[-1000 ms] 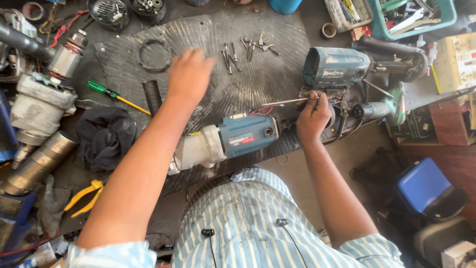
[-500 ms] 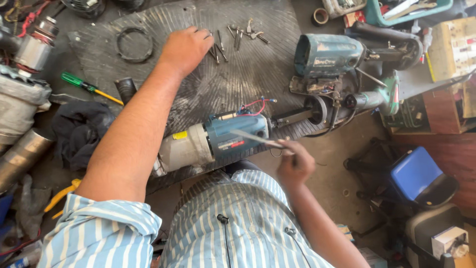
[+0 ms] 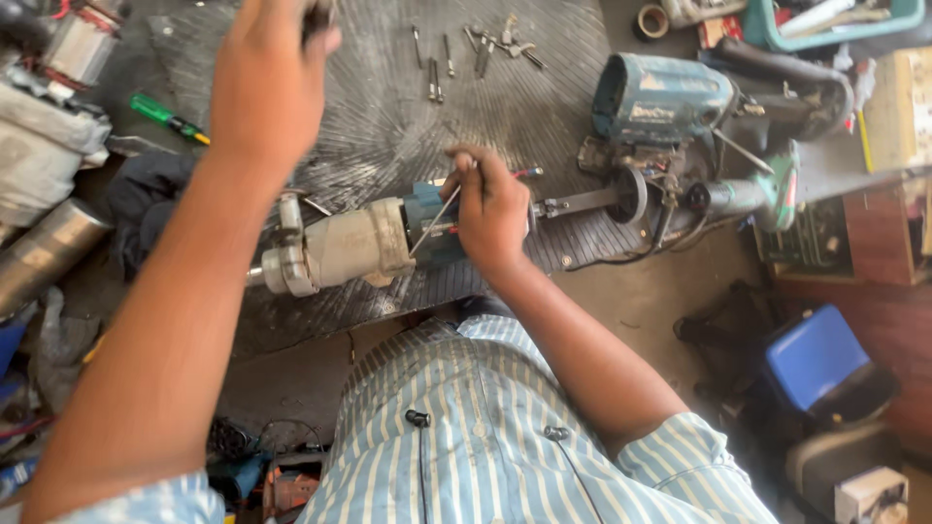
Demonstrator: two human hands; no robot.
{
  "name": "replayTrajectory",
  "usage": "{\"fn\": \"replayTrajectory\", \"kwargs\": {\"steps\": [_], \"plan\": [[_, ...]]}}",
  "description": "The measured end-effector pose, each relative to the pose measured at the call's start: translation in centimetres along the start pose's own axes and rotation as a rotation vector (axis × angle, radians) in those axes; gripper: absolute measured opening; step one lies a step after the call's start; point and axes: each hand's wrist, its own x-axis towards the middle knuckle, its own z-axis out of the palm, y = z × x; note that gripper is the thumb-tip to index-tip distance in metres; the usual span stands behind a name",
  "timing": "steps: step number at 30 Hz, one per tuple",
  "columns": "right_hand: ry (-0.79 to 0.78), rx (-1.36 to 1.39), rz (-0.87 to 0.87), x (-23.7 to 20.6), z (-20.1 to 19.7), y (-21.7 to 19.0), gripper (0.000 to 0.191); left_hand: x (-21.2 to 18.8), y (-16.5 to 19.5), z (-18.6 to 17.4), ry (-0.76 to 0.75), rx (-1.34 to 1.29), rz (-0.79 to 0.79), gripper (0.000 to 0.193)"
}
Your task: The person repairs an electric power tool on a cluttered workbench. They pull the motor housing off the tool body, handle the armature and housing, fit the housing back onto the tool, and use a hex key to tighten screws on the casing.
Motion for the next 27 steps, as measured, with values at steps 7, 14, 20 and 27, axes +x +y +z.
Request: {"fn": "replayTrajectory", "kwargs": {"steps": [7, 14, 20, 27], "plan": [[-0.156, 0.298, 0.198, 2.2, -1.6, 1.3, 0.025, -14.9, 10.8, -2.2, 0.078, -0.961, -0.906, 0.005], [-0.429, 0.378, -0.311, -0.5, -6.6, 3.9, 0.025, -22.3, 15.9, 5.3, 0.224, -1.232, -1.290, 0.017], [-0.731, 0.369, -0.624, -2.4, -8.9, 7.2, 0.032, -22.5, 17.8, 8.2, 0.698, -1.366, -1.313, 0.019], [-0.876, -0.061, -0.773, -2.9, -15.0, 9.3, 0.030, -22.1, 21.0, 10.6, 0.948, -1.597, -1.302, 0.019]]}}
